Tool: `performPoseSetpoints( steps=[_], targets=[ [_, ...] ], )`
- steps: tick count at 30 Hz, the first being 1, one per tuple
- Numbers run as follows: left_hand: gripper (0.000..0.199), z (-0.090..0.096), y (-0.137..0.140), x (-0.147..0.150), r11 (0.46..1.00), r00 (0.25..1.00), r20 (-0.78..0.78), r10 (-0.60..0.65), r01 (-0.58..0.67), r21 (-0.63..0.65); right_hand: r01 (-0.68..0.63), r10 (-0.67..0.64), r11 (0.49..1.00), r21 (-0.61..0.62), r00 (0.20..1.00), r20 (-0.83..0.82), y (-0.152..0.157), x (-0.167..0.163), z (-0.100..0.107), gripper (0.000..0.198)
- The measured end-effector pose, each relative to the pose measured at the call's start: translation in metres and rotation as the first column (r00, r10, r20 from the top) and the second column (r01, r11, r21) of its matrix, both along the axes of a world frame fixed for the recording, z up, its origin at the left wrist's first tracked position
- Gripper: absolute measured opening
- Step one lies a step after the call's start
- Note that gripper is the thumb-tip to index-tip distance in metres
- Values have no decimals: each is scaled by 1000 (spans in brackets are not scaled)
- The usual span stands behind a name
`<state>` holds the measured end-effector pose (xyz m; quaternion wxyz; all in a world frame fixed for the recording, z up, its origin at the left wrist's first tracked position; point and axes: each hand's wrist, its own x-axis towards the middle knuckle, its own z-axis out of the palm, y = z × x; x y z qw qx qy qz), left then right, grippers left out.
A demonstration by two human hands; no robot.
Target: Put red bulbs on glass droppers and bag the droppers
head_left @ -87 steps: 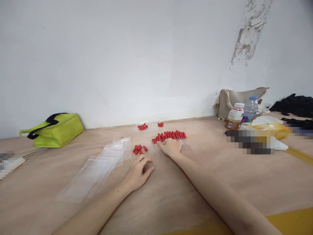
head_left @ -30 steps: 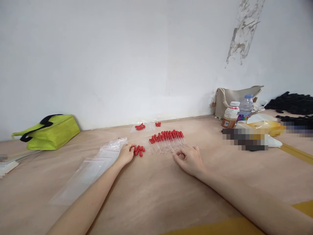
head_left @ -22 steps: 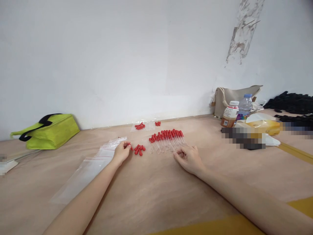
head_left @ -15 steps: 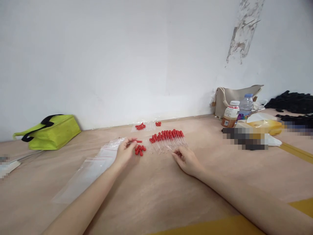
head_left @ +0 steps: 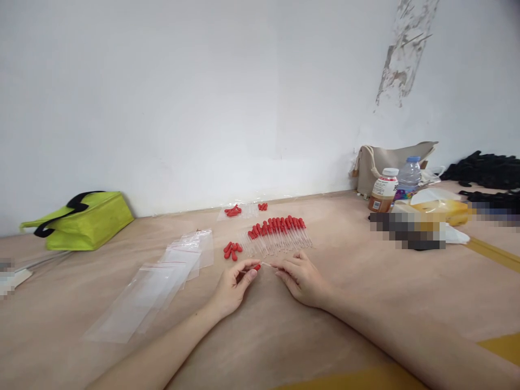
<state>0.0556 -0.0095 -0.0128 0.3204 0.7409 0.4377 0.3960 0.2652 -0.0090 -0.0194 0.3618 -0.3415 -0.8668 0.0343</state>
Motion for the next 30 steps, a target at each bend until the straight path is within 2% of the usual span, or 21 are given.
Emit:
performPoseSetpoints(
  steps=[7,15,20,24,28,30],
  targets=[
    [21,-1,1,1,998,998,-65,-1,5,69,-32,32,999,3,999,30,-2,1,-1,24],
    [18,3,-5,2,998,995,-90,-49,53,39,-79,79,997,-20,997,20,-1,3,1,26],
    [15,6,-9,3,988,988,-139,-73,91,128,-87,91,994,-63,994,64,1,6,4,23],
    [16,7,-10,3,983,975,-200,-94,122,135,-47,55,996,-71,992,115,1,6,5,22],
    [17,8,-12,5,978,959,-275,-70,120,172,11,-8,1000,-21,987,162,-2,4,4,22],
    [17,8,-13,6,972,949,-308,-60,125,197,22,-16,999,-35,987,162,-5,2,4,22]
  ],
)
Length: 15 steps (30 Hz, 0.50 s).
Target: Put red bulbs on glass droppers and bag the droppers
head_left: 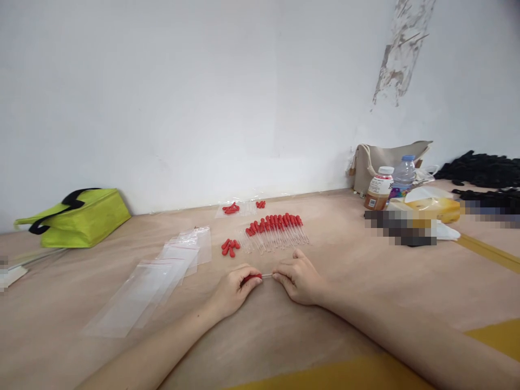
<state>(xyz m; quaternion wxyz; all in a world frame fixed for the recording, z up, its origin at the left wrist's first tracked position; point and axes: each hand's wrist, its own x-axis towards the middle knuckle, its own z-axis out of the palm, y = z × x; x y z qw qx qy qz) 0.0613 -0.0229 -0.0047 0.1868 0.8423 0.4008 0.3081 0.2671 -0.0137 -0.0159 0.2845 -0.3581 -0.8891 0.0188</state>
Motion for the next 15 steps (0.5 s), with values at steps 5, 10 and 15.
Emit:
performPoseSetpoints(
  steps=[5,10,15],
  targets=[
    [17,1,-2,1,999,999,-45,-15,17,47,-11,6,995,-95,999,-54,-3,-5,0,22],
    [17,0,-2,1,998,997,-70,-21,25,63,-21,12,991,-131,997,-70,-2,-10,0,22],
    [17,-3,-1,1,994,995,-89,-46,54,99,-36,31,989,-142,999,-38,-1,-11,0,22]
  ],
)
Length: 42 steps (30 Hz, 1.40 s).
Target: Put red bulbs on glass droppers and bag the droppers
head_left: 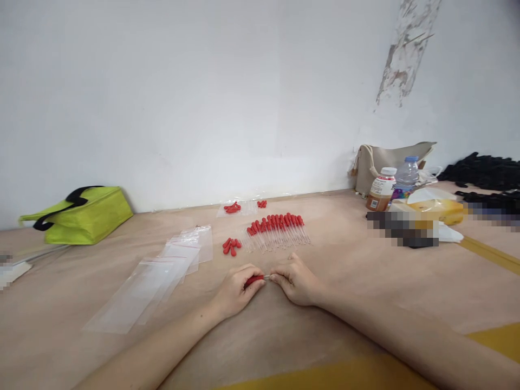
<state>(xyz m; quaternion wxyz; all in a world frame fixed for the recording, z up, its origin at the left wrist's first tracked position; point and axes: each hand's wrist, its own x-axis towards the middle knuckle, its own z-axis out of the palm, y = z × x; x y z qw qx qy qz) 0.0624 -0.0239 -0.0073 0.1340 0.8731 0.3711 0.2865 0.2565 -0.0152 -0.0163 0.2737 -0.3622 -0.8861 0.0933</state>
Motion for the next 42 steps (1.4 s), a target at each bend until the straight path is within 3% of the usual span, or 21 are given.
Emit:
performPoseSetpoints(
  steps=[5,8,10,15,17,19,22,25,29,33,37,42],
  targets=[
    [17,2,12,-10,987,985,-117,-126,137,86,-41,40,997,60,999,20,2,3,1,22],
    [21,1,21,-19,945,941,-252,-226,275,180,-58,48,987,150,997,66,3,4,1,21],
    [21,0,23,-22,924,933,-273,-234,301,237,-56,38,980,191,995,97,2,4,2,22],
    [25,-4,18,-23,953,985,-94,-146,166,252,19,-44,973,231,994,103,-5,3,9,19],
    [33,-4,17,-22,970,999,-17,-51,54,237,96,-107,981,168,992,60,-3,5,11,19],
    [46,-3,18,-22,968,994,77,79,-95,233,185,-184,983,20,983,-15,6,8,11,21],
    [47,-4,21,-23,957,965,174,196,-227,182,311,-345,920,-240,931,-118,32,9,12,24],
    [33,-6,23,-26,977,980,106,167,-180,119,458,-527,814,-358,841,-124,59,0,15,28],
    [19,-5,20,-29,991,995,-13,94,-93,98,640,-681,719,-272,726,-91,84,-28,21,30],
    [17,-2,18,-30,993,996,-32,82,-79,85,709,-732,666,-233,682,-18,96,-51,21,30],
    [16,-1,18,-29,994,997,-35,71,-68,90,736,-750,643,-212,661,19,104,-58,16,30],
    [14,0,17,-27,988,995,-18,100,-97,124,742,-745,651,-159,665,51,103,-55,12,34]
  ],
)
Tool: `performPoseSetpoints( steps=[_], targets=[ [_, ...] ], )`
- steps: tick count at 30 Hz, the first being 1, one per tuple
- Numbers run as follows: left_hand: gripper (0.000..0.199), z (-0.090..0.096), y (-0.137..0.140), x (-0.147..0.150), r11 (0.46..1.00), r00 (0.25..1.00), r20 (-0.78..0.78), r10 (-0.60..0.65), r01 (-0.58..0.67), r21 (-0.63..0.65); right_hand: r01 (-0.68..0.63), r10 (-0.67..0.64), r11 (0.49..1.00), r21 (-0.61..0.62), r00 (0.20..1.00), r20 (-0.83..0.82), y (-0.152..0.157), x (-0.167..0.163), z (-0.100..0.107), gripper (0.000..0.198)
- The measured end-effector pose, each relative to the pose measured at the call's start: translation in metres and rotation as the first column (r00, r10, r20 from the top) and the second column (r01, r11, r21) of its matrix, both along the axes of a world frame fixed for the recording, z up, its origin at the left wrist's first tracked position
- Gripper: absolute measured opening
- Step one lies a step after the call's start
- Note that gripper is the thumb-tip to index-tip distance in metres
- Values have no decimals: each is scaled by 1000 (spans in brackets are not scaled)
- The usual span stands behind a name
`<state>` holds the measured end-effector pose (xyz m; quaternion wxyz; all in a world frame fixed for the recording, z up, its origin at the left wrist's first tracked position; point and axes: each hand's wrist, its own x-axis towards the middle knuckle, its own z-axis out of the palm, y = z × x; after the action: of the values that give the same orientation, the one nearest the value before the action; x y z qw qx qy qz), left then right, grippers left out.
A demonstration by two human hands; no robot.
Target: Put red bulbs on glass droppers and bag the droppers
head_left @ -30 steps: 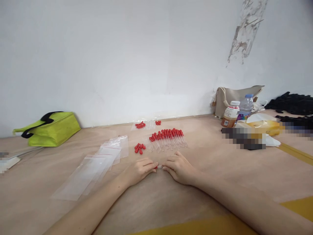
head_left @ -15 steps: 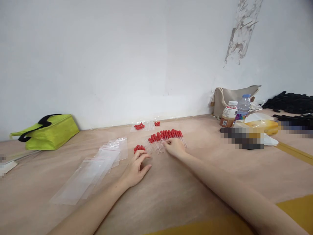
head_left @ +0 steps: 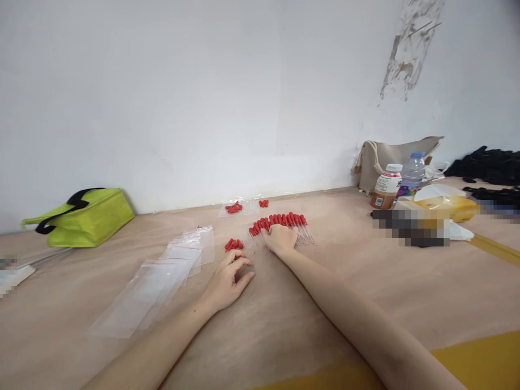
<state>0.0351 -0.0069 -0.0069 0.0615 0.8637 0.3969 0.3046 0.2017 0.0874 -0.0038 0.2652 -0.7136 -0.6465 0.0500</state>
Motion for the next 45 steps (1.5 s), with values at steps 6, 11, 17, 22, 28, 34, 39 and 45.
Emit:
performPoseSetpoints(
  steps=[6,11,17,22,28,34,39,45],
  targets=[
    [10,-1,13,-9,924,926,89,366,-373,84,-103,99,992,79,994,53,-12,0,4,31],
    [27,-12,31,-22,895,889,126,441,-446,17,-244,236,968,62,965,115,-19,-12,7,22],
    [32,-15,37,-25,907,903,88,420,-420,-20,-237,229,971,36,961,153,-18,-24,8,19],
    [23,-10,41,-25,918,918,29,395,-395,-16,-203,202,979,-9,968,150,-19,-31,10,18],
    [21,-9,41,-24,922,922,7,387,-387,-30,-216,219,976,-31,966,137,-27,-25,11,17],
    [14,-7,39,-24,921,922,2,388,-388,-25,-228,230,973,-34,965,128,-46,-7,6,19],
    [18,-6,40,-23,925,925,-11,379,-379,-11,-308,311,950,-40,940,139,-82,24,4,19],
    [24,-4,44,-19,891,891,-7,453,-453,5,-379,386,921,-87,919,79,-110,63,11,12]
  ],
)
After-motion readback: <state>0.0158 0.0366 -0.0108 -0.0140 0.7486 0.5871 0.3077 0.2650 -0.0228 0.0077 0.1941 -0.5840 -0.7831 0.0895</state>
